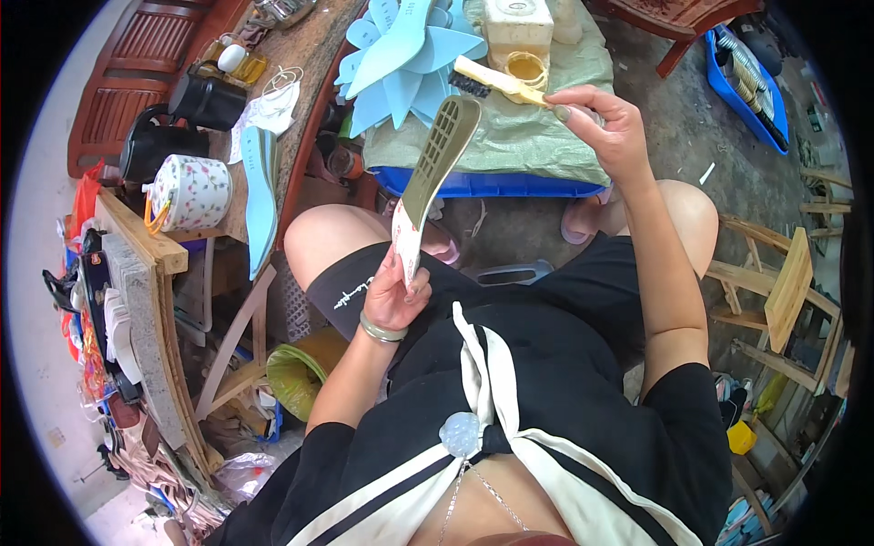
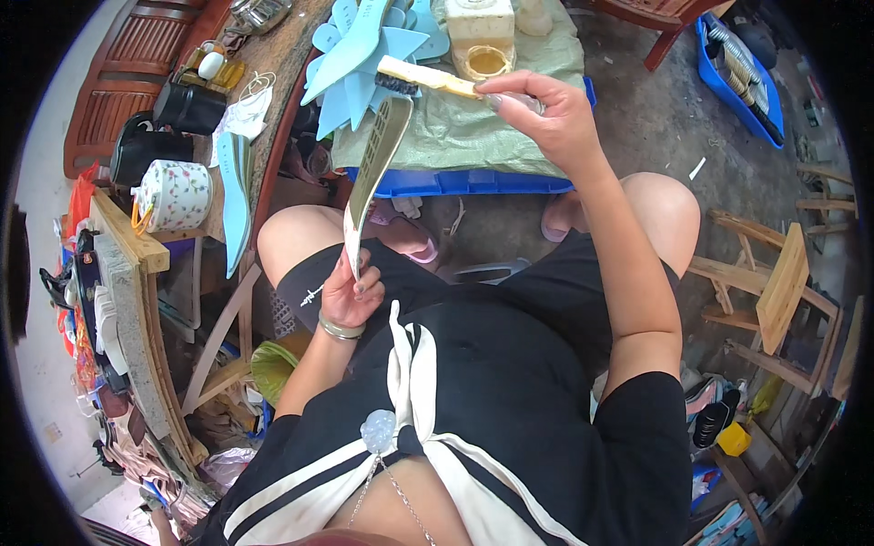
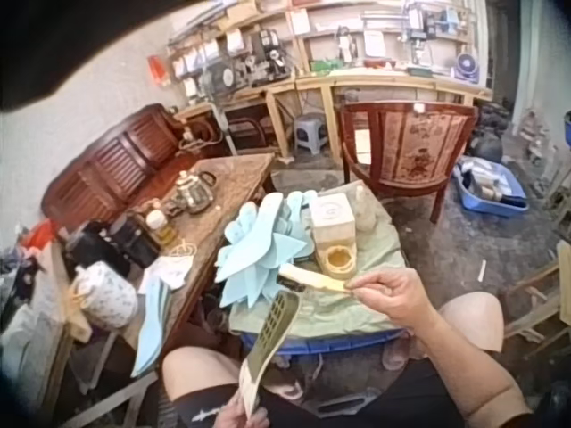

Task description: The person repeatedly applies a yellowish adhesive to light blue shoe insoles using a small brush. They dip the brush into a container, coat the insole surface, and place the treated insole on a nearby stack. The process is repeated for multiple insoles.

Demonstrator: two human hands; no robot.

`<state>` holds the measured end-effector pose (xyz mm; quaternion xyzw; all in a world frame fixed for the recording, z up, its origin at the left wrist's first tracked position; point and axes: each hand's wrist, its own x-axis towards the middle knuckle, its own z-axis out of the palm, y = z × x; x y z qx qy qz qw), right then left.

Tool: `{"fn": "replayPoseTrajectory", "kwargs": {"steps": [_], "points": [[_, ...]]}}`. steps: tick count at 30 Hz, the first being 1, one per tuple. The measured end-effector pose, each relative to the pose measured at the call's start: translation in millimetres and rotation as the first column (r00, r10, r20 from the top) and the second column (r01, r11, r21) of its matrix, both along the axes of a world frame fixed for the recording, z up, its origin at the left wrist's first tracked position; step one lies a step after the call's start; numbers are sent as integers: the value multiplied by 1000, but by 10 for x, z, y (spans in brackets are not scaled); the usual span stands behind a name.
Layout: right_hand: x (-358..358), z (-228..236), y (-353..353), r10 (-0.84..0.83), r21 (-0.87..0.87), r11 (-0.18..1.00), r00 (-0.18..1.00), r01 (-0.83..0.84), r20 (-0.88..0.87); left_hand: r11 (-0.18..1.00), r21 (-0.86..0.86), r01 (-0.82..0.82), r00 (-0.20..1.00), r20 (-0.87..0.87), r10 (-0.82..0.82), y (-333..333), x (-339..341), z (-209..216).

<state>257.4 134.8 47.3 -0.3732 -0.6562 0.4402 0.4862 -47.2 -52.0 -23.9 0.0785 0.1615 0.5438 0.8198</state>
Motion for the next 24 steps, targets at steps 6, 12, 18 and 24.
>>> {"fn": "replayPoseTrajectory", "kwargs": {"steps": [6, 12, 18, 24], "points": [[-116, -60, -89, -25, 124, 992, 992, 9, 122, 1000, -11, 4, 976, 216, -2, -16, 36, -64], [-180, -30, -79, -110, 269, 961, 981, 64, 158, 999, -32, 8, 978, 211, -1, 0, 60, -46], [-189, -141, -329, -97, 296, 955, 972, 30, 214, 996, -84, -2, 946, 323, 30, 16, 104, -80], [-323, -401, -778, 209, 37, 976, 973, -214, 95, 992, -123, -2, 951, 307, 41, 72, 126, -150]]}}
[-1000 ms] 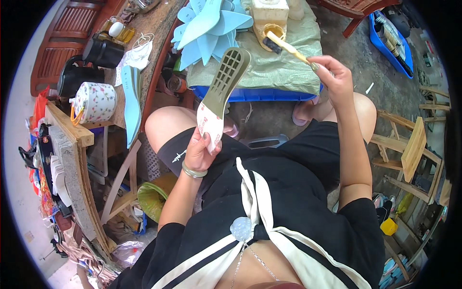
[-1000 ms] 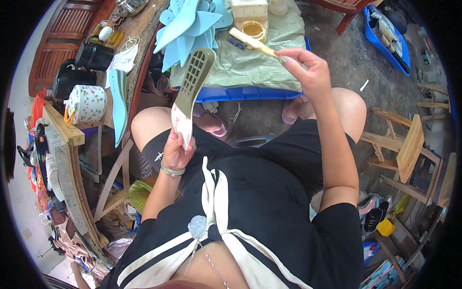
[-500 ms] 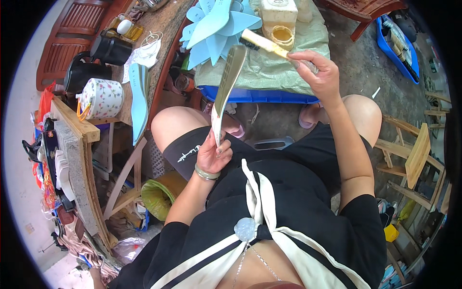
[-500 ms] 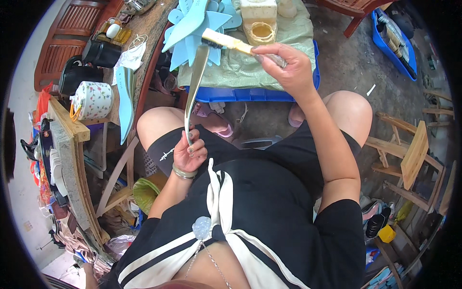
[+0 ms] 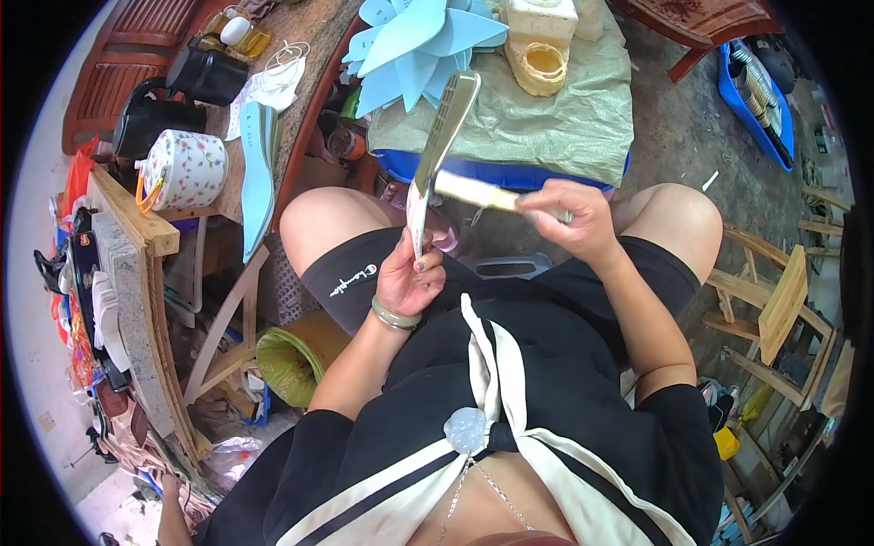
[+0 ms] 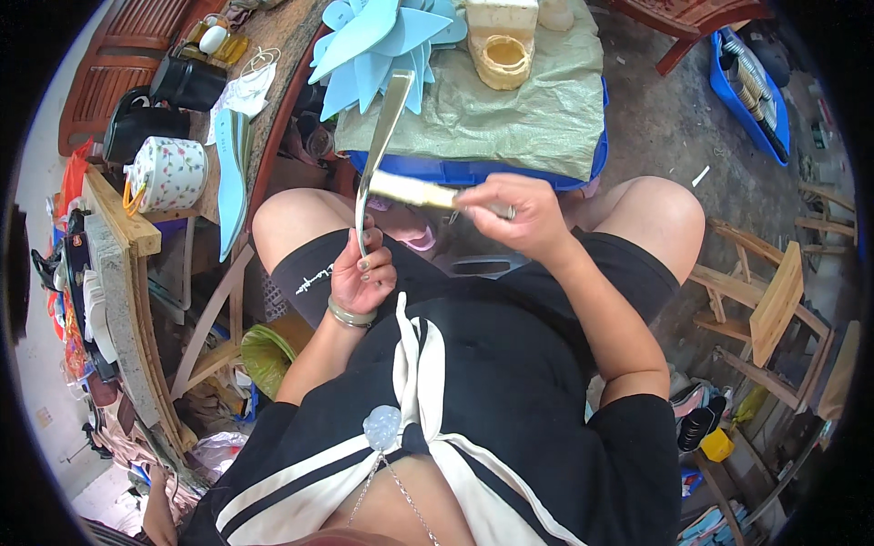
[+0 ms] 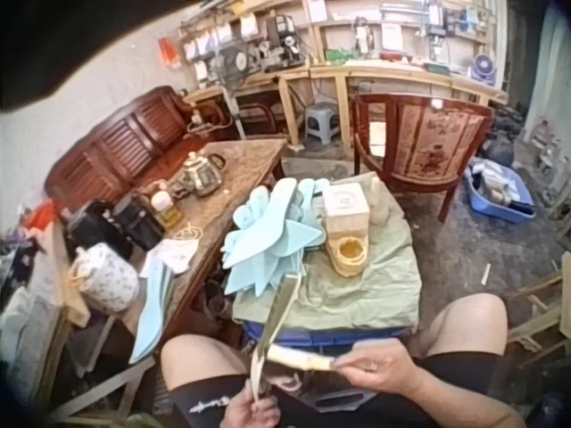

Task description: The person repeatedly applies a yellowish adhesive to light blue shoe insoles using a small brush. They dip the brush into a container, coat the insole surface, and place the treated insole on a nearby stack. The process is repeated for multiple insoles.

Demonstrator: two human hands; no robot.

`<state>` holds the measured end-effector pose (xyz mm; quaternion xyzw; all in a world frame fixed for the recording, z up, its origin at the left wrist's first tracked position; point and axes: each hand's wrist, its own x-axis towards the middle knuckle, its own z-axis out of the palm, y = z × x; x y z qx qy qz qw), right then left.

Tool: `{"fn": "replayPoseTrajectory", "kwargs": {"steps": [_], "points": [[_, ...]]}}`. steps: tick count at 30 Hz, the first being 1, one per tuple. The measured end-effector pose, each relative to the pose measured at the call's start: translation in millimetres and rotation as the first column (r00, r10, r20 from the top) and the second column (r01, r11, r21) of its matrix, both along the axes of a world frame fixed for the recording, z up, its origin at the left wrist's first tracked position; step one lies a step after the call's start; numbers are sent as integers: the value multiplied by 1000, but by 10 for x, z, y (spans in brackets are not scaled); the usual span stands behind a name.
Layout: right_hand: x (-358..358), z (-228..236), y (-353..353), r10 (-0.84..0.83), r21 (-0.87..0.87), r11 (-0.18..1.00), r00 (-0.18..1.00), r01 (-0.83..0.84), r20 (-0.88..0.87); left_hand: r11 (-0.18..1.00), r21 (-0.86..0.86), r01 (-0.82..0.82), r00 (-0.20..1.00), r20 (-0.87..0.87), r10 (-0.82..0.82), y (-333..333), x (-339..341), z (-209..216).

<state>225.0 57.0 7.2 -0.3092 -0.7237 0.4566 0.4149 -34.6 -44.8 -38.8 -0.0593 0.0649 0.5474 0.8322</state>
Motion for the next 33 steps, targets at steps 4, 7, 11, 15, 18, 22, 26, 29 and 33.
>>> {"fn": "replayPoseTrajectory", "kwargs": {"steps": [4, 7, 11, 15, 18, 22, 26, 29, 33], "points": [[84, 63, -32, 115, -146, 983, 992, -108, 44, 1000, -3, -27, 968, -251, 25, 6, -32, 79], [134, 14, 110, 47, -100, 994, 996, -39, 81, 997, 75, -35, 925, -375, 61, 26, 7, 176], [312, -34, 288, -239, -122, 961, 967, 248, 86, 989, 107, -106, 784, -603, 149, 31, -17, 207], [445, 3, 315, -364, -74, 929, 931, 362, -12, 990, 134, -49, 549, -824, 139, 23, -23, 336], [439, 44, 166, -251, -37, 967, 967, 252, 42, 988, 149, -45, 491, -858, 152, 25, -17, 332], [229, 139, 61, -237, 137, 967, 953, 213, 188, 989, 146, -27, 494, -858, 140, -3, -29, 319], [377, 1, 238, -350, -55, 932, 929, 359, 121, 989, 149, 7, 519, -846, 124, -22, -113, 346], [510, 40, 379, -309, -50, 946, 937, 321, 163, 987, 138, 86, 501, -862, 77, -20, -206, 350], [613, 207, 608, -162, -114, 973, 945, 201, 284, 973, 125, 193, 427, -904, 32, -5, -268, 366]]}}
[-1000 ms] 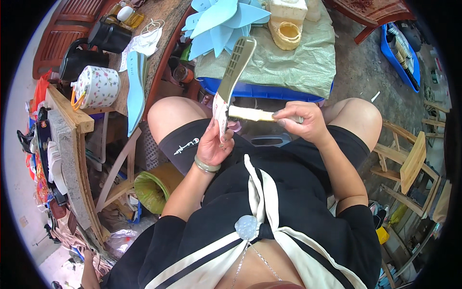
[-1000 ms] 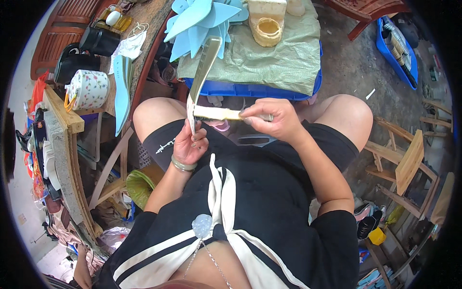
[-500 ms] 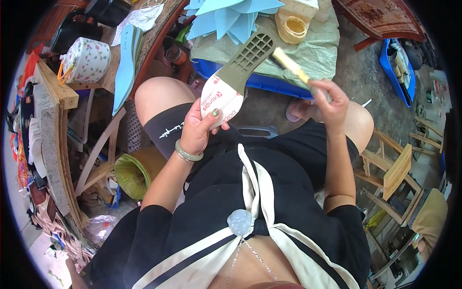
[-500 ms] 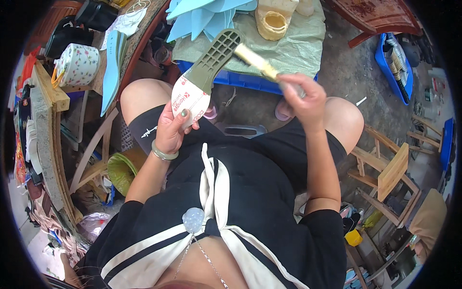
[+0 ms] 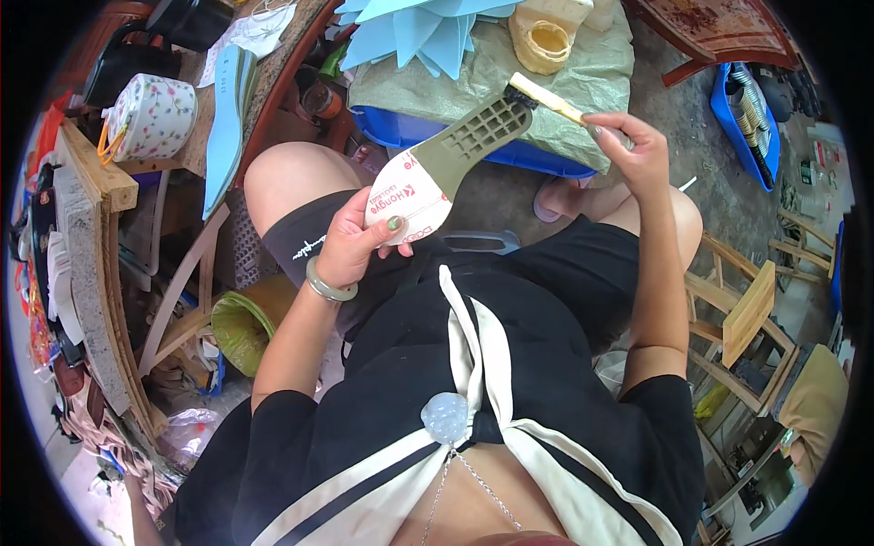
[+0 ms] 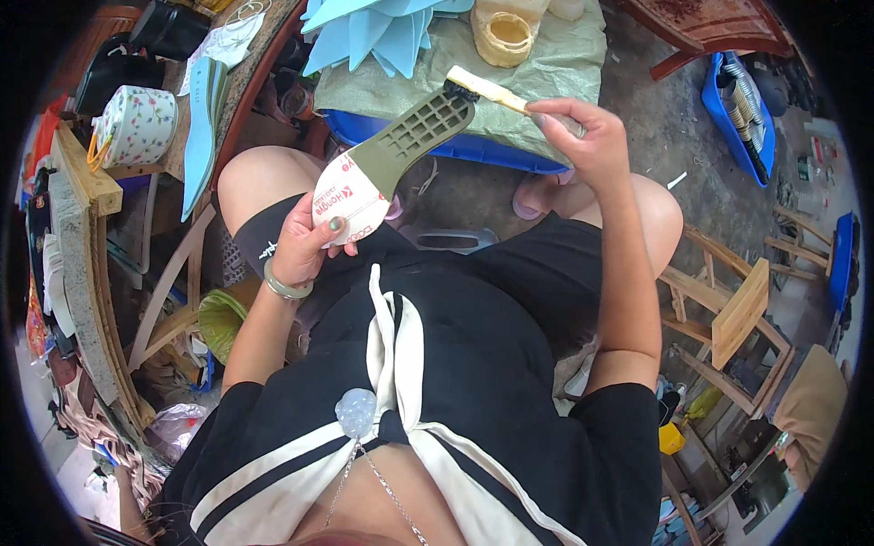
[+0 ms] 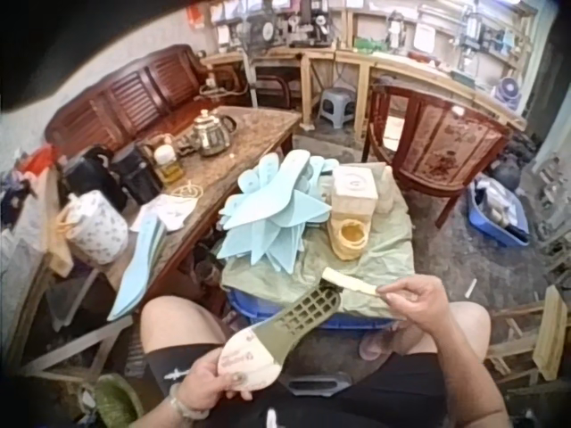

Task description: The person repeatedly applies a yellowish adhesive to light blue shoe insoles using a small brush. They dip the brush into a container, coat the insole surface, and place the treated insole on a nearby stack. The process is repeated for multiple insoles.

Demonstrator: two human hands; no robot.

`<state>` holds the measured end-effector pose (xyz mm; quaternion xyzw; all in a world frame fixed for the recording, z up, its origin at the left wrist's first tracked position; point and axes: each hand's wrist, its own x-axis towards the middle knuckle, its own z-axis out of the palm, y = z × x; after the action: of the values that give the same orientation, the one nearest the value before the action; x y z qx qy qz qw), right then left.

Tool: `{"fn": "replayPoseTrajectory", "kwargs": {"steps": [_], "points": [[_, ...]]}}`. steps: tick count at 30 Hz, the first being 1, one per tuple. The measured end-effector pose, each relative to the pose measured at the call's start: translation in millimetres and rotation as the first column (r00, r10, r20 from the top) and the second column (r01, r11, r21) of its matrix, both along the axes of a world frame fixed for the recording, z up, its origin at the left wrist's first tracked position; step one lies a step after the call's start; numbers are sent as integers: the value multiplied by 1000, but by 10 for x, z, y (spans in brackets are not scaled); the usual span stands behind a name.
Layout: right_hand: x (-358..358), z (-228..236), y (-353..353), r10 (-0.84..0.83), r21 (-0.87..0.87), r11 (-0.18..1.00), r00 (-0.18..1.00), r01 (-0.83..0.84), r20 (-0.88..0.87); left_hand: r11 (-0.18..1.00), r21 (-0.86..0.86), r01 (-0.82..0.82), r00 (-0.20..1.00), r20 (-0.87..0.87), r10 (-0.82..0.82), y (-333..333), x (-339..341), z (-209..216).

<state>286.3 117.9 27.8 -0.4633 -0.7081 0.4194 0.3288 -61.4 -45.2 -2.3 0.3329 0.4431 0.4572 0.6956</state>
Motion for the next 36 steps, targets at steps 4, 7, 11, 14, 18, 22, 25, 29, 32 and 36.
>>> {"fn": "replayPoseTrajectory", "kwargs": {"steps": [4, 7, 11, 14, 18, 22, 25, 29, 32, 36], "points": [[-125, 180, 93, 63, 108, 991, 988, -79, 142, 1000, -9, 8, 997, -70, -9, 57, 28, 12], [-372, 151, -23, 108, 165, 978, 985, -129, 131, 1000, -7, -9, 992, -127, 8, 121, 105, 40], [-710, 192, -359, 155, 105, 982, 987, -160, 52, 999, -30, -30, 983, -184, 24, 188, 180, 64], [-883, 175, -523, 205, 150, 969, 978, -198, -32, 998, -48, -43, 982, -187, 34, 194, 198, 73], [-970, 200, -591, 268, 212, 943, 963, -257, -25, 997, -49, -62, 966, -253, 48, 192, 228, 113], [-960, 234, -534, 226, 261, 938, 973, -230, 43, 999, -35, -42, 960, -278, 30, 194, 241, 114], [-818, 178, -356, 62, 254, 963, 993, -87, 104, 999, -37, -28, 962, -271, 17, 190, 243, 122], [-726, 180, -309, -40, 239, 971, 980, -7, 194, 999, -41, -30, 972, -235, 20, 207, 268, 65], [-852, 259, -480, 164, 277, 945, 985, -174, 58, 996, -65, -54, 975, -219, 38, 249, 345, 35], [-856, 267, -529, 228, 214, 946, 969, -243, 92, 996, -61, -66, 978, -203, 53, 321, 426, 49]]}}
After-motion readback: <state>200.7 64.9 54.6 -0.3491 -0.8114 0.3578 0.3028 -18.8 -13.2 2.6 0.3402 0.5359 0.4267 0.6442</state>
